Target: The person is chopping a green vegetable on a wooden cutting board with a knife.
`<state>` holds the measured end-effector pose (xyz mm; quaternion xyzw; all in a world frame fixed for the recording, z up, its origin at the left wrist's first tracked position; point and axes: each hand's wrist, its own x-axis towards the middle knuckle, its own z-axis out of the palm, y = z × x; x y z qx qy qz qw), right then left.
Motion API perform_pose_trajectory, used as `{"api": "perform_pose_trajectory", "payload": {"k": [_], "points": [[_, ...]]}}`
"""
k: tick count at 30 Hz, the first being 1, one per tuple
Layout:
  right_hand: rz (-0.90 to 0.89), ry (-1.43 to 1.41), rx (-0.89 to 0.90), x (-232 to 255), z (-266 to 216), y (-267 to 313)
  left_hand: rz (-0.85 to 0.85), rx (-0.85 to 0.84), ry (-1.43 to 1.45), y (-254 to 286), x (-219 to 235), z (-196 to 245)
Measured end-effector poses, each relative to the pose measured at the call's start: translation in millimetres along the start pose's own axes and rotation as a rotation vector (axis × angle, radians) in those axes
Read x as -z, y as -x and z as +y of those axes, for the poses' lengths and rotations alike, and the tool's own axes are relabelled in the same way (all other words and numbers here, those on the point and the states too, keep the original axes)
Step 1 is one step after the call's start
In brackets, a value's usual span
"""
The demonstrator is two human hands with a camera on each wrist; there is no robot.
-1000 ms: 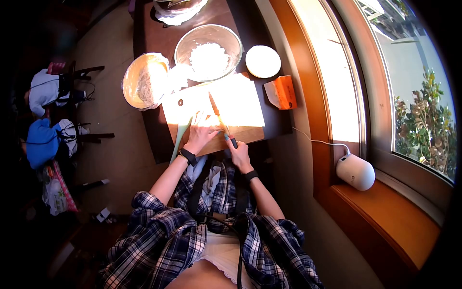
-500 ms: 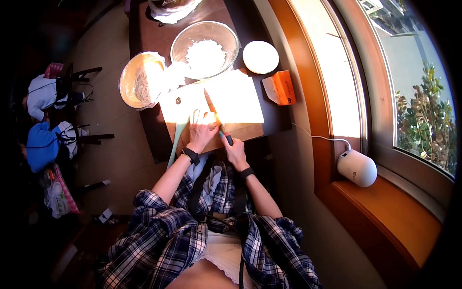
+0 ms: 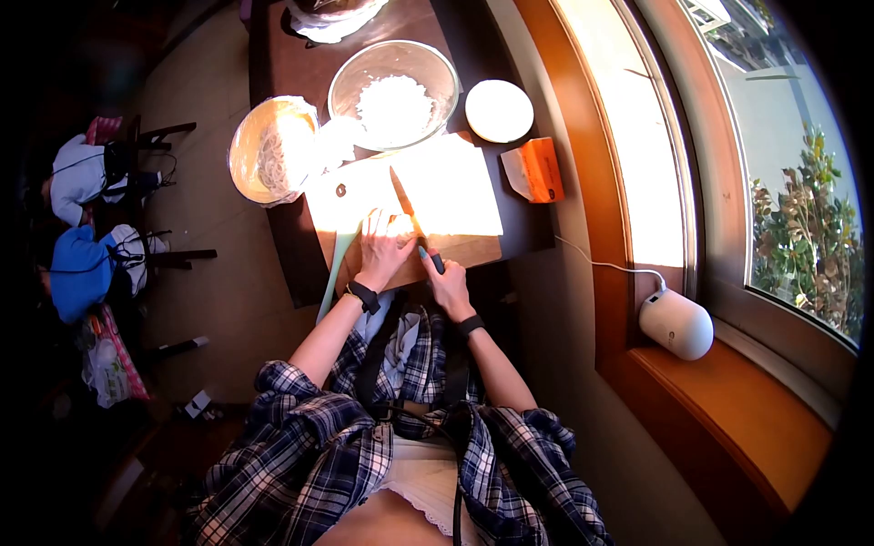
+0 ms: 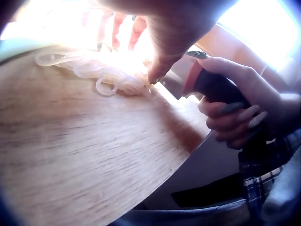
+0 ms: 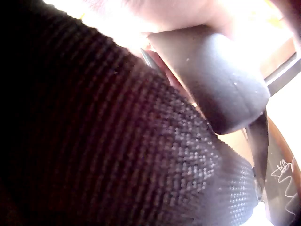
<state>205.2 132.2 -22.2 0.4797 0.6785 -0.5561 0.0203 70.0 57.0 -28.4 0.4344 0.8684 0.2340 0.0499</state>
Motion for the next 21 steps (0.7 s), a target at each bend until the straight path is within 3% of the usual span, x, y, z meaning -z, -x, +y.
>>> {"api": "perform_pose_trajectory", "payload": {"k": [11, 21], "points": [[-0.064, -0.042, -0.02, 0, -1, 3, -0.079, -0.075, 0.0, 3, 13, -5], [-0.02, -0.01, -0.024, -5, 2, -1, -0.132, -0.057, -0.039, 3, 11, -4]]}}
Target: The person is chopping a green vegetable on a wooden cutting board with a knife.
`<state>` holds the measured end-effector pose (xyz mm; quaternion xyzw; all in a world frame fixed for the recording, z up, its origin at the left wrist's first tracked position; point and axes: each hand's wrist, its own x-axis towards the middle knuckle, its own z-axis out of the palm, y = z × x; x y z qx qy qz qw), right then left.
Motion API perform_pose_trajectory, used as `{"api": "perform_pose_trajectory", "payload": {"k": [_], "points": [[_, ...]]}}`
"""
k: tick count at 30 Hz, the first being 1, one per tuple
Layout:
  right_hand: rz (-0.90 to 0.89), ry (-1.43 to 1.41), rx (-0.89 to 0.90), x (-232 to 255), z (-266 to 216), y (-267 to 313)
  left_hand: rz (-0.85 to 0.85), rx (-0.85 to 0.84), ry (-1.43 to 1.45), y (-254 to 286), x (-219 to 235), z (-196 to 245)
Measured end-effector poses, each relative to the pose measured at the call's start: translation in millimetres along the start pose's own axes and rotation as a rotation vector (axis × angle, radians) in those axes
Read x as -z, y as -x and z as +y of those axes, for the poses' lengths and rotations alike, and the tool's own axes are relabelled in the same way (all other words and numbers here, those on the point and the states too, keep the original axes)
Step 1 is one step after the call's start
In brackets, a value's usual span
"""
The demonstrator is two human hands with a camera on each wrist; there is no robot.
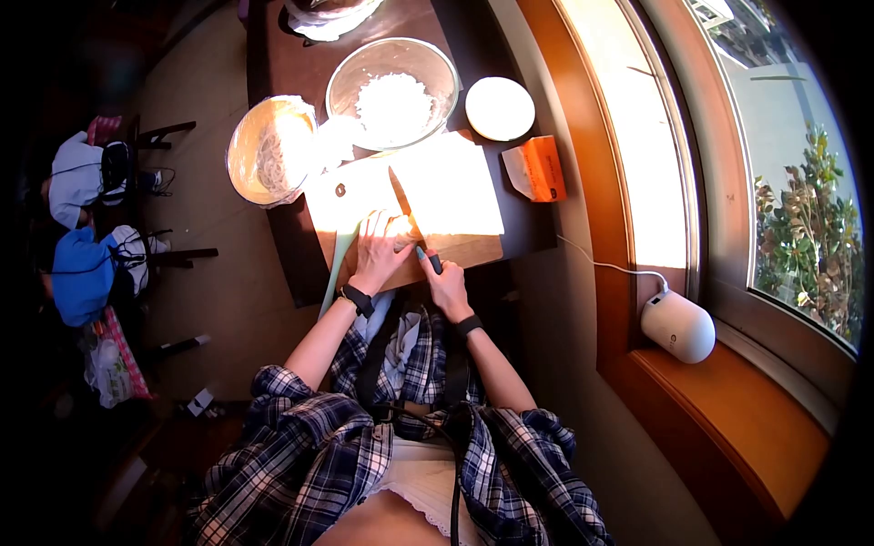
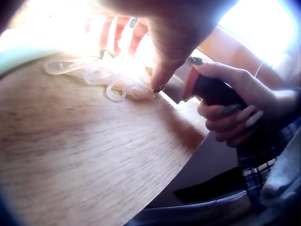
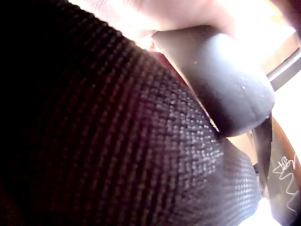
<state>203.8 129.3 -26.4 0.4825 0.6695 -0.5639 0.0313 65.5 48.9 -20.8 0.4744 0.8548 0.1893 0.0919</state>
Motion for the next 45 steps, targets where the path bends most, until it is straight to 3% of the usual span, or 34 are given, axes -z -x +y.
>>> {"api": "perform_pose_trajectory", "payload": {"k": [17, 19, 24, 26, 29, 34, 45], "points": [[0.06, 0.078, 0.052, -6, 2, 2, 0.003, 0.041, 0.003, -2, -2, 0], [0.051, 0.097, 0.12, -5, 4, 1, 0.013, 0.034, 0.01, -3, -2, 0], [0.077, 0.059, 0.103, -9, 5, 2, 0.007, 0.021, 0.018, -3, -1, 0], [0.084, 0.059, 0.103, -9, 2, 1, 0.101, -0.032, 0.037, -4, -1, 0], [0.058, 0.088, 0.034, -10, -1, 2, 0.013, 0.026, 0.016, -3, -1, 1], [0.076, 0.066, 0.117, -7, 6, 1, 0.032, 0.007, 0.006, -5, 1, 0], [0.03, 0.022, 0.071, -7, 16, -4, 0.095, -0.048, 0.008, -3, -2, -3]]}}
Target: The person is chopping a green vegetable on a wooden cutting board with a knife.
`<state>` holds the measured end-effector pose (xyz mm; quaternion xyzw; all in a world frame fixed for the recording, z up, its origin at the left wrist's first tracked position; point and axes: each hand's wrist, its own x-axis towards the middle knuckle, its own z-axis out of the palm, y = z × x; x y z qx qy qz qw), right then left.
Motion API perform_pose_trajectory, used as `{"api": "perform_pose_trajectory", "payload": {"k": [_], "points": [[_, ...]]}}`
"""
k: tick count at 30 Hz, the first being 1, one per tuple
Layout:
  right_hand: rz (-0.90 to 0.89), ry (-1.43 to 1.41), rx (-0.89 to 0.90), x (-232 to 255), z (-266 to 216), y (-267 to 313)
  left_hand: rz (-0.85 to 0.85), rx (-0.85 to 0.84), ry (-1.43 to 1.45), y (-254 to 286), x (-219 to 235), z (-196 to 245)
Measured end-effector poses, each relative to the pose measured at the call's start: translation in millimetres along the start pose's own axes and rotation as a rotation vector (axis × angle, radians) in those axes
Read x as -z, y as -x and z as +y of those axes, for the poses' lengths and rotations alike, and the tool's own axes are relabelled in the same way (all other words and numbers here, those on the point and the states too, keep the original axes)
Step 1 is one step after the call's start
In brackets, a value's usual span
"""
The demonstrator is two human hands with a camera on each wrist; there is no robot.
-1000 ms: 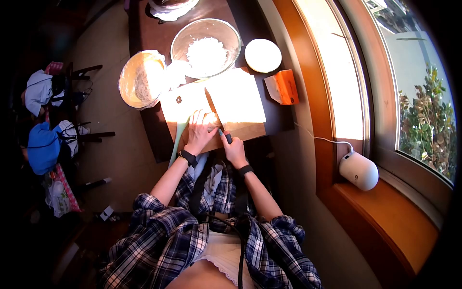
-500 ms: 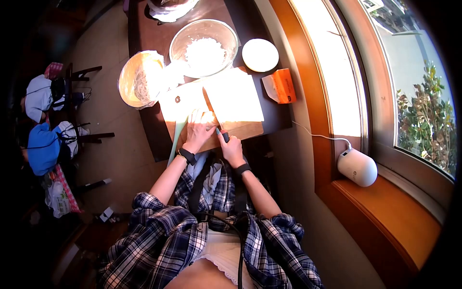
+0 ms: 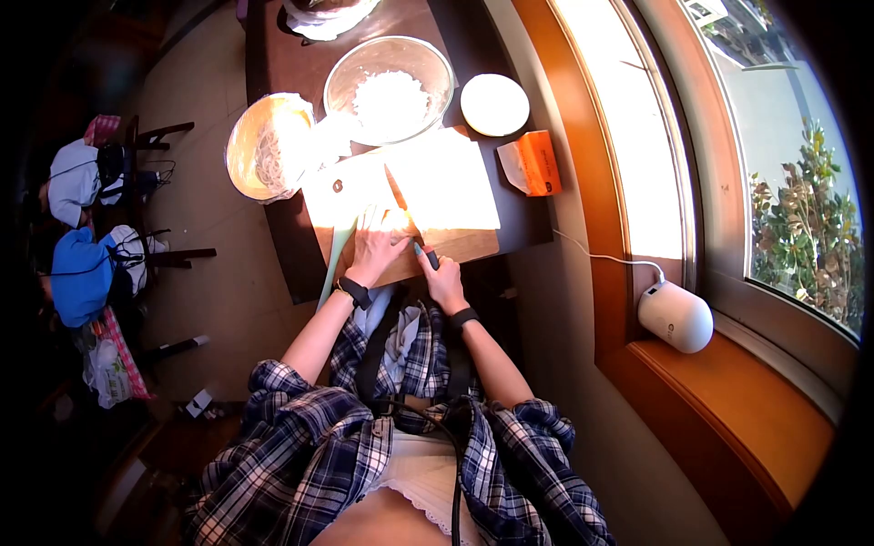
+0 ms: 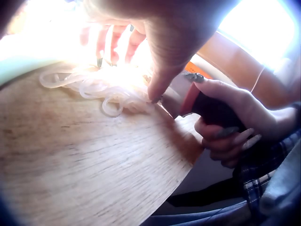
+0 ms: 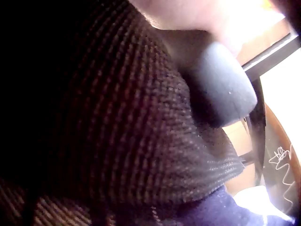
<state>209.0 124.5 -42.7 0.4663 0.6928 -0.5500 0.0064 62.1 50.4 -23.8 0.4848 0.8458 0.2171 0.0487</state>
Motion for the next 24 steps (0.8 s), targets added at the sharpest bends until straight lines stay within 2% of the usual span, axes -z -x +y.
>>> {"api": "perform_pose_trajectory", "payload": {"k": [6, 8, 17, 24], "points": [[-0.042, -0.115, -0.015, 15, 1, 1, -0.027, 0.003, -0.02, 2, -1, -1], [-0.042, -0.105, -0.026, 21, -3, 2, -0.127, 0.079, 0.027, 1, 2, 1], [-0.025, -0.054, 0.059, 11, -16, 7, -0.09, 0.061, 0.017, 0, 4, 2], [-0.003, -0.085, 0.026, 2, -30, 9, -0.013, 0.046, 0.025, 1, -1, 1]]}}
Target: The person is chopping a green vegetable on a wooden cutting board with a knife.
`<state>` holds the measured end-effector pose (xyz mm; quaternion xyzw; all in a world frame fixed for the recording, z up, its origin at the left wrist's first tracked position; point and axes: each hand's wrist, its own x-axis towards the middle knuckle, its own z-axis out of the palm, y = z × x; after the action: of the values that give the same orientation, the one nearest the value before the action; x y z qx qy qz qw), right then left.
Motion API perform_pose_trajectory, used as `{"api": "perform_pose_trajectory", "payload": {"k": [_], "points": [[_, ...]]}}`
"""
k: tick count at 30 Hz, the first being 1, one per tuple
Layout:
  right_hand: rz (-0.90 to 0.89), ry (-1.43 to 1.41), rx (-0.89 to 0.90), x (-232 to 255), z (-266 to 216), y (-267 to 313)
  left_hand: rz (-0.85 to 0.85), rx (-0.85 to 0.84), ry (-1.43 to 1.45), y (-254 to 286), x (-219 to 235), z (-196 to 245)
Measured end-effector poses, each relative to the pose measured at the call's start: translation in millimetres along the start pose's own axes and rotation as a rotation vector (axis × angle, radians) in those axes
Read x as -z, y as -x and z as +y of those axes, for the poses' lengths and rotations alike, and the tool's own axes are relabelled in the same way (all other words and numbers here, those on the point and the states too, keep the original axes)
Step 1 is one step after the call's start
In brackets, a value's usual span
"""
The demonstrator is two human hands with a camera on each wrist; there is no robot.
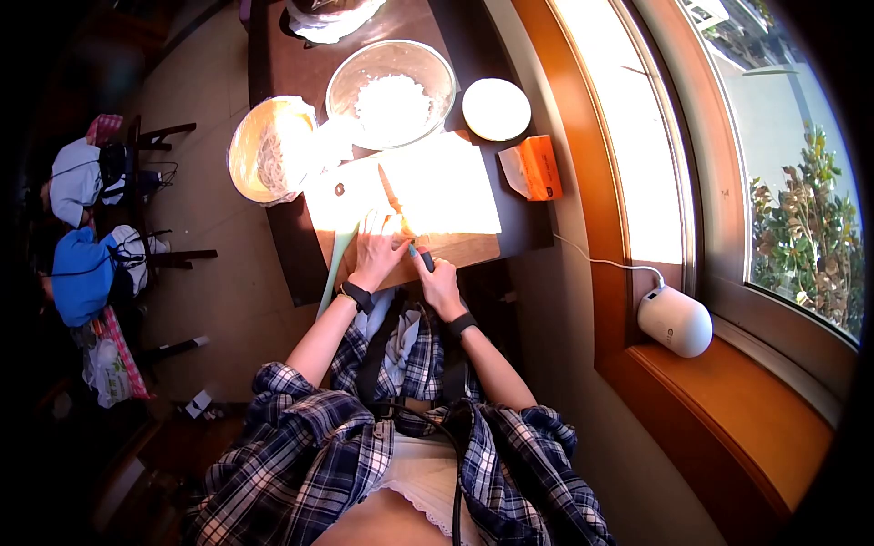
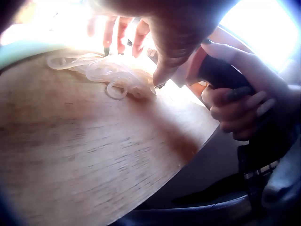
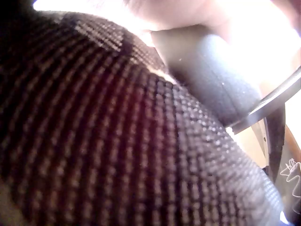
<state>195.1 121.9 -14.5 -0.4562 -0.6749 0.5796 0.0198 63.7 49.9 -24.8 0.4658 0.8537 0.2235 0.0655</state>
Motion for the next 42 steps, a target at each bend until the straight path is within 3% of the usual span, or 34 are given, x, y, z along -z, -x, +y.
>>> {"api": "perform_pose_trajectory", "payload": {"k": [14, 26, 32, 42], "points": [[-0.004, 0.036, -0.065, -3, 2, 0, -0.101, 0.02, 0.001, 4, 7, -5], [-0.015, 0.056, -0.049, -5, 8, -1, -0.047, -0.003, -0.003, 0, 5, -4], [-0.016, 0.075, -0.122, -7, 7, -2, -0.069, 0.001, 0.008, 0, 6, -2], [0.06, 0.156, -0.018, -16, 23, -2, -0.046, -0.012, 0.008, -2, 4, -5]]}}
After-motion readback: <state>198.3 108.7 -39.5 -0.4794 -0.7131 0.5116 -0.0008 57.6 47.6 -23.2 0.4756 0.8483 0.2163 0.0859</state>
